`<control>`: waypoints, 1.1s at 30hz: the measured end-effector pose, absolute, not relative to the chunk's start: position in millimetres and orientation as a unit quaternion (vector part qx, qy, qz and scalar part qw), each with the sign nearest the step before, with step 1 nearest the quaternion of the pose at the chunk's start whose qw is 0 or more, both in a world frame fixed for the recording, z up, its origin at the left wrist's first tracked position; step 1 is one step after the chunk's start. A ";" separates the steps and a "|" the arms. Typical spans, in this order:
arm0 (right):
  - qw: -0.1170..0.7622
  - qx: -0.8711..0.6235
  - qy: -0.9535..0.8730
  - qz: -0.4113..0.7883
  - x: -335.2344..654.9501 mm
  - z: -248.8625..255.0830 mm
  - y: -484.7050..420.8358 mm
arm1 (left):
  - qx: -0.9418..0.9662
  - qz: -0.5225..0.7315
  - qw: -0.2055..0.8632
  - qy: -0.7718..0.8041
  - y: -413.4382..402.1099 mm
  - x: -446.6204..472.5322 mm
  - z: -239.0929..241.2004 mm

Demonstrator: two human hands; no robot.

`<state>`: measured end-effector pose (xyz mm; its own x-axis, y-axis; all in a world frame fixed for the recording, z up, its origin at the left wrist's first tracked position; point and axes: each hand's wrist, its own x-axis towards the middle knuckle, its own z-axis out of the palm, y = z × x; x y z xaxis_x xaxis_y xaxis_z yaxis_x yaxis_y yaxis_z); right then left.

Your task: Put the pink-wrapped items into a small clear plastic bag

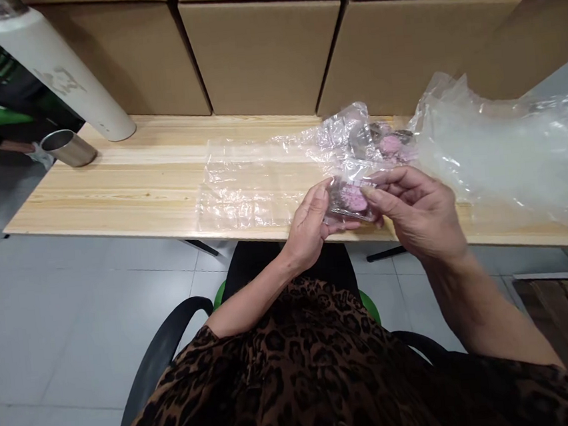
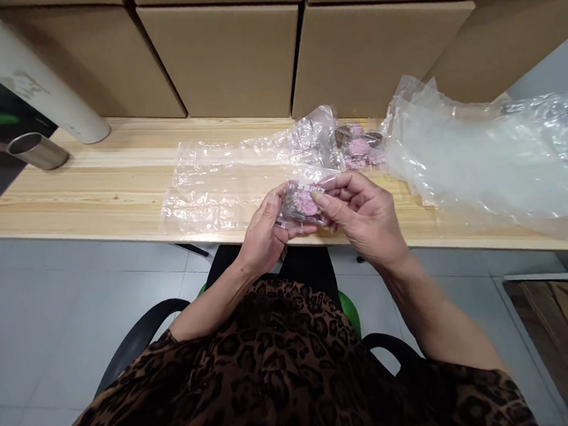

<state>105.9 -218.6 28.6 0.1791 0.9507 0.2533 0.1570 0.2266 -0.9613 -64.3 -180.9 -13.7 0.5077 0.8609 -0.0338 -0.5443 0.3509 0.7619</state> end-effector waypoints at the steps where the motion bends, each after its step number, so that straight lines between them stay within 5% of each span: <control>1: 0.575 -0.522 -0.533 0.336 100.4 24.4 -216.6 | 0.356 0.448 0.788 0.228 -182.4 -63.9 -13.9; 33: 0.619 -0.518 -0.475 0.350 64.0 -10.1 -248.2 | 0.401 0.515 0.716 0.249 -209.1 -80.3 -15.4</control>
